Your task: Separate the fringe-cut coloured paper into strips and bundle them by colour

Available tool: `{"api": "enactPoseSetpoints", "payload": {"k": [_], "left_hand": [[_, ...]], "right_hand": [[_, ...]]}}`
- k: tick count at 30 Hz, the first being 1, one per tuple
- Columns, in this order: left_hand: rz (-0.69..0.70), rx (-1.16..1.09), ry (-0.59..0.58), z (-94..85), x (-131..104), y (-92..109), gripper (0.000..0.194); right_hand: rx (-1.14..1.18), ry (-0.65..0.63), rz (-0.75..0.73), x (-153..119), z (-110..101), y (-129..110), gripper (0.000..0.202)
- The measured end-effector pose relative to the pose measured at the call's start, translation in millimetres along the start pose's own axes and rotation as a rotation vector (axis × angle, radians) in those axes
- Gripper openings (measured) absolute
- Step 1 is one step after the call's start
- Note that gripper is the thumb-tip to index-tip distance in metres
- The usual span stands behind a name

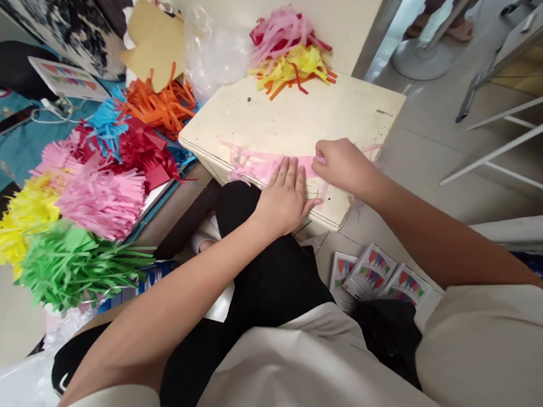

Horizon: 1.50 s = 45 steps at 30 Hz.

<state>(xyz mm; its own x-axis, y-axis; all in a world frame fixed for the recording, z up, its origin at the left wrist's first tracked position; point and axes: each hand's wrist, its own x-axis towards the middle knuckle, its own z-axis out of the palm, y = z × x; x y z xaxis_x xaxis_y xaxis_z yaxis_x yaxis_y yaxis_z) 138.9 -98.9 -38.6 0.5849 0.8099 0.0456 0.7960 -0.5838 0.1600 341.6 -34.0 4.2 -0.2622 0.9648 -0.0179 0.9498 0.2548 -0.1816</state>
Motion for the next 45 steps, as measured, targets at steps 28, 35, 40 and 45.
{"api": "enactPoseSetpoints", "payload": {"k": [28, 35, 40, 45], "left_hand": [[-0.011, 0.01, -0.019, -3.0, 1.9, -1.1, 0.097], [-0.009, 0.023, -0.07, -12.0, 2.7, -0.1, 0.095], [-0.005, 0.002, -0.059, -10.3, 1.6, -2.3, 0.089], [0.003, -0.024, -0.038, -8.6, 1.7, -4.4, 0.086]], "right_hand": [[-0.085, -0.091, 0.035, -1.8, -5.9, -1.7, 0.032], [-0.103, -0.118, 0.053, -0.3, -21.4, 7.9, 0.024], [-0.021, -0.166, 0.12, 4.6, -33.9, 32.9, 0.012], [-0.004, -0.241, 0.122, 11.8, -42.3, 58.6, 0.012]]}}
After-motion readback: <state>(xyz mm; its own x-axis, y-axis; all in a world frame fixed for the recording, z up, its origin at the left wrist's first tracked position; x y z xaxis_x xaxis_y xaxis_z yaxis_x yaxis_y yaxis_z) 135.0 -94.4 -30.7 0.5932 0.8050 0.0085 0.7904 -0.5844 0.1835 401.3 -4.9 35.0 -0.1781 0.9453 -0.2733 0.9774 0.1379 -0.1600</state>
